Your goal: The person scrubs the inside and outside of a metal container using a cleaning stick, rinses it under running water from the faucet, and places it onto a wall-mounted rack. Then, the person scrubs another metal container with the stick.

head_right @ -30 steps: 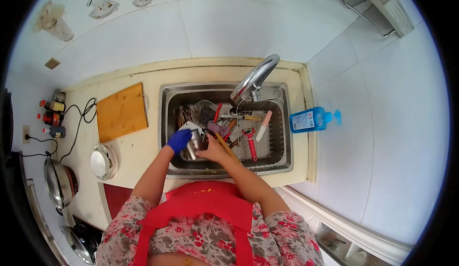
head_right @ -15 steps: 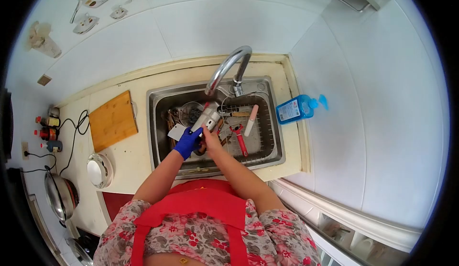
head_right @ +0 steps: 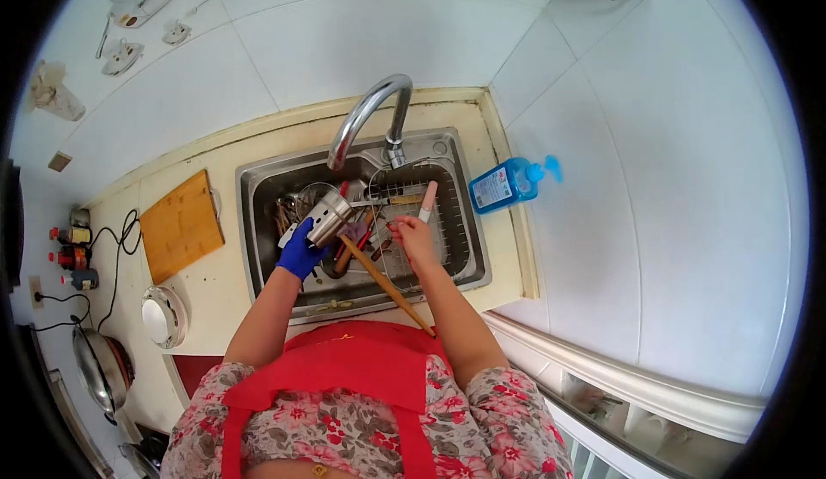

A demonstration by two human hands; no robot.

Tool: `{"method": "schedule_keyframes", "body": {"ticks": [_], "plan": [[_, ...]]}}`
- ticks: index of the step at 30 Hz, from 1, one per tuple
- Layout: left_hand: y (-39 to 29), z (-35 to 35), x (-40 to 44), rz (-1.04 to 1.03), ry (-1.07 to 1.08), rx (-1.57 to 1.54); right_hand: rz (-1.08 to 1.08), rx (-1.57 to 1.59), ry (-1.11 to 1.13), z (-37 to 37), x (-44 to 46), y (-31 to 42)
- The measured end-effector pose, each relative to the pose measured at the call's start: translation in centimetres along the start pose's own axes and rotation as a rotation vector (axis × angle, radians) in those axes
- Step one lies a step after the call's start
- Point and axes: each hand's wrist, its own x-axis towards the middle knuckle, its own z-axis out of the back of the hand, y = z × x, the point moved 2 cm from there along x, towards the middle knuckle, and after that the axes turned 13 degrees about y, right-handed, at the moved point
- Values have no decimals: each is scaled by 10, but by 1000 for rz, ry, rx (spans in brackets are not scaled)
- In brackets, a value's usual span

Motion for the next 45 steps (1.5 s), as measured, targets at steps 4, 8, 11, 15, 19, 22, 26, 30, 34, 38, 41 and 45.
{"method": "schedule_keyframes", "body": {"ticks": [4,8,11,15,19,22,26,30,34,38,41,45], "plan": [[-14,-28,-18,38,36,-107,211,259,-188,38,-6,25],[-12,-4,0,53,40,-155,549,251,-738,104,-39,74],[-12,-6,1,34,73,-157,708,170,-977,159,-68,128],[-11,-3,7,44,78,-194,468,192,-816,171,-70,191],[-13,-8,0,54,59,-200,310,59,-599,199,-43,196],[-12,3,3,36,101,-274,294,248,-566,204,-40,194],[-17,0,-8,4,71,-223,325,311,-528,216,-31,190],[-18,4,-9,29,60,-209,325,279,-526,214,-29,185],[-20,-1,-15,0,42,-233,331,317,-531,214,-28,180],[-19,5,-11,40,43,-248,338,245,-485,214,-30,178],[-21,12,-12,1,18,-219,535,432,-474,211,-53,160],[-22,25,-8,-29,46,-303,624,732,-344,168,-82,113]]}}
